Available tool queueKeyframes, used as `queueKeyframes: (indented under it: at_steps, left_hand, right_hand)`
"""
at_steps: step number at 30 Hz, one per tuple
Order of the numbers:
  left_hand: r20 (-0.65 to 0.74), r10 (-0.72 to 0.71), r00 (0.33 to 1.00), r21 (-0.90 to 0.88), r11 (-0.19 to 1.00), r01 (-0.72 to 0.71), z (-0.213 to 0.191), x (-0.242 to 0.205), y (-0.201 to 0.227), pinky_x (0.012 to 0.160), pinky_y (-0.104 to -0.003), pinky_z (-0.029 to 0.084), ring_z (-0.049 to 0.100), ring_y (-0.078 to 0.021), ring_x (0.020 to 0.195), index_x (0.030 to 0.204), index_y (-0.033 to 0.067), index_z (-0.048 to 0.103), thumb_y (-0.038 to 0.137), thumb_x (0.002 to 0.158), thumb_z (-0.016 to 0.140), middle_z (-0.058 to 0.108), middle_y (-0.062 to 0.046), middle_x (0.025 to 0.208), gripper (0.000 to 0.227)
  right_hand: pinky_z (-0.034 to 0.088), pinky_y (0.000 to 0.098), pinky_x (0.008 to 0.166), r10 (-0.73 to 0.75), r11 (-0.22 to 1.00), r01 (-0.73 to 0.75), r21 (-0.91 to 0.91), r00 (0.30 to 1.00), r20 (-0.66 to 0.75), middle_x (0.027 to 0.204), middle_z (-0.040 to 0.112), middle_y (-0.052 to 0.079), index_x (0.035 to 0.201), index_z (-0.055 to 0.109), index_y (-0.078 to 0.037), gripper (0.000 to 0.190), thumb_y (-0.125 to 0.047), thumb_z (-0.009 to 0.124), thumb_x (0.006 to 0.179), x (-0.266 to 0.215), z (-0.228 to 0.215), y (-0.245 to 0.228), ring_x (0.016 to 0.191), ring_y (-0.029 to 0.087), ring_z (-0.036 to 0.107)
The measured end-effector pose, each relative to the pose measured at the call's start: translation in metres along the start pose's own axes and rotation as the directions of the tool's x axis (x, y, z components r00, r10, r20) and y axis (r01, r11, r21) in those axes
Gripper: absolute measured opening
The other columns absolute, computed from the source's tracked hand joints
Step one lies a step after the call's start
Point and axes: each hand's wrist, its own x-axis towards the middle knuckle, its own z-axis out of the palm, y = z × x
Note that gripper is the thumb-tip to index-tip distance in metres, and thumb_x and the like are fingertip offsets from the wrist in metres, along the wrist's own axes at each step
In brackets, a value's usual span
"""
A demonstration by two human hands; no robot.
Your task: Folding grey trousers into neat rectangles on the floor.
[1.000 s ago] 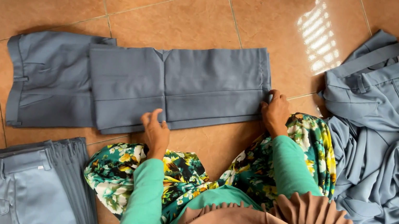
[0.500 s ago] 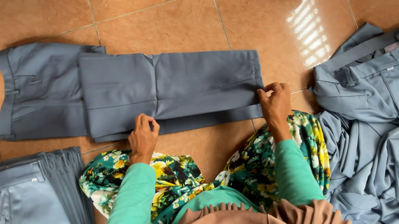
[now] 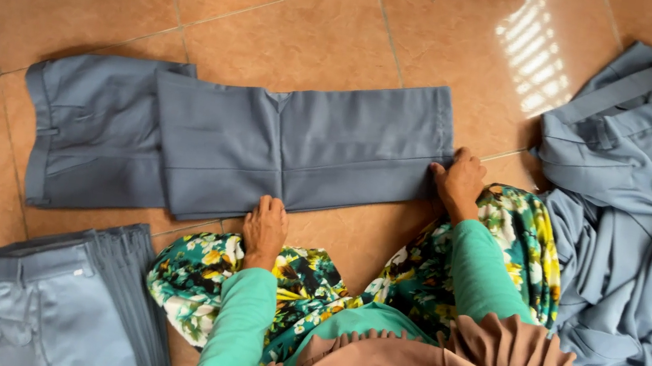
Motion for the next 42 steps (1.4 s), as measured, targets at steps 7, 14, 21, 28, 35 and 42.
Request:
queueKeyframes:
  at_steps: [7, 14, 21, 28, 35, 42]
  left_hand:
    - [-0.041, -0.001, 0.999, 0.025, 1.000, 0.002, 0.008, 0.000, 0.000, 0.068, -0.041, 0.055, 0.070, -0.0268, 0.078, 0.087, 0.0182, 0.056, 0.027, 0.086, 0.067, 0.059, -0.002, 0.101, 0.014]
    - [-0.035, 0.064, 0.997, -0.003, 0.998, -0.064, 0.008, 0.014, 0.031, 0.069, -0.043, 0.052, 0.065, -0.0293, 0.086, 0.086, 0.0153, 0.057, 0.026, 0.082, 0.070, 0.058, -0.007, 0.108, 0.017]
    - [-0.163, 0.236, 0.958, -0.264, 0.925, -0.273, -0.042, 0.059, 0.176, 0.073, -0.045, 0.040, 0.054, -0.0327, 0.090, 0.089, 0.0109, 0.056, 0.018, 0.083, 0.063, 0.059, -0.013, 0.118, 0.012]
    - [-0.236, 0.334, 0.913, -0.335, 0.854, -0.398, -0.040, 0.058, 0.227, 0.072, -0.043, 0.039, 0.056, -0.0308, 0.092, 0.088, 0.0104, 0.051, 0.017, 0.081, 0.062, 0.059, -0.013, 0.117, 0.015]
    - [0.238, 0.496, 0.835, -0.613, 0.743, -0.267, 0.009, 0.032, 0.240, 0.088, -0.052, 0.049, 0.056, -0.0354, 0.120, 0.121, 0.0124, 0.063, 0.021, 0.091, 0.057, 0.058, -0.013, 0.135, 0.031]
    - [0.542, -0.007, 0.840, -0.768, -0.409, 0.492, 0.111, 0.070, 0.148, 0.075, -0.027, 0.052, 0.069, -0.0213, 0.097, 0.125, 0.0069, 0.065, 0.022, 0.106, 0.047, 0.072, -0.010, 0.109, 0.030]
  right_hand:
    - [0.054, 0.0604, 0.085, 0.133, 0.967, -0.155, 0.200, 0.984, 0.120, 0.102, 0.071, 0.014, 0.110, 0.071, -0.015, 0.049, -0.045, 0.087, 0.074, 0.065, 0.065, 0.050, 0.104, 0.041, 0.069]
    - [0.056, 0.0245, 0.064, 0.063, 0.203, -0.357, 0.912, 0.934, 0.352, 0.084, 0.069, 0.002, 0.105, 0.068, -0.012, 0.041, -0.007, 0.085, 0.069, 0.019, -0.053, -0.008, 0.072, 0.016, 0.072]
    - [0.066, 0.0231, 0.073, -0.116, -0.127, -0.118, 0.985, 0.988, 0.103, 0.102, 0.077, 0.004, 0.123, 0.070, -0.008, 0.049, -0.002, 0.067, 0.075, -0.023, -0.230, -0.009, 0.084, 0.015, 0.075]
    - [0.067, 0.0258, 0.091, 0.005, -0.210, -0.093, 0.973, 0.995, 0.096, 0.112, 0.077, 0.005, 0.129, 0.068, -0.009, 0.054, 0.002, 0.067, 0.076, -0.015, -0.257, 0.018, 0.098, 0.018, 0.076]
    - [0.063, 0.0253, 0.068, -0.125, -0.177, -0.090, 0.980, 0.990, 0.069, 0.101, 0.076, 0.006, 0.137, 0.066, -0.009, 0.068, -0.001, 0.069, 0.069, -0.026, -0.248, -0.042, 0.078, 0.018, 0.073]
    - [0.058, 0.0449, 0.096, -0.315, 0.246, -0.125, 0.961, 0.928, 0.201, 0.137, 0.059, 0.016, 0.148, 0.055, -0.018, 0.081, -0.006, 0.084, 0.074, -0.051, -0.131, -0.174, 0.116, 0.031, 0.064]
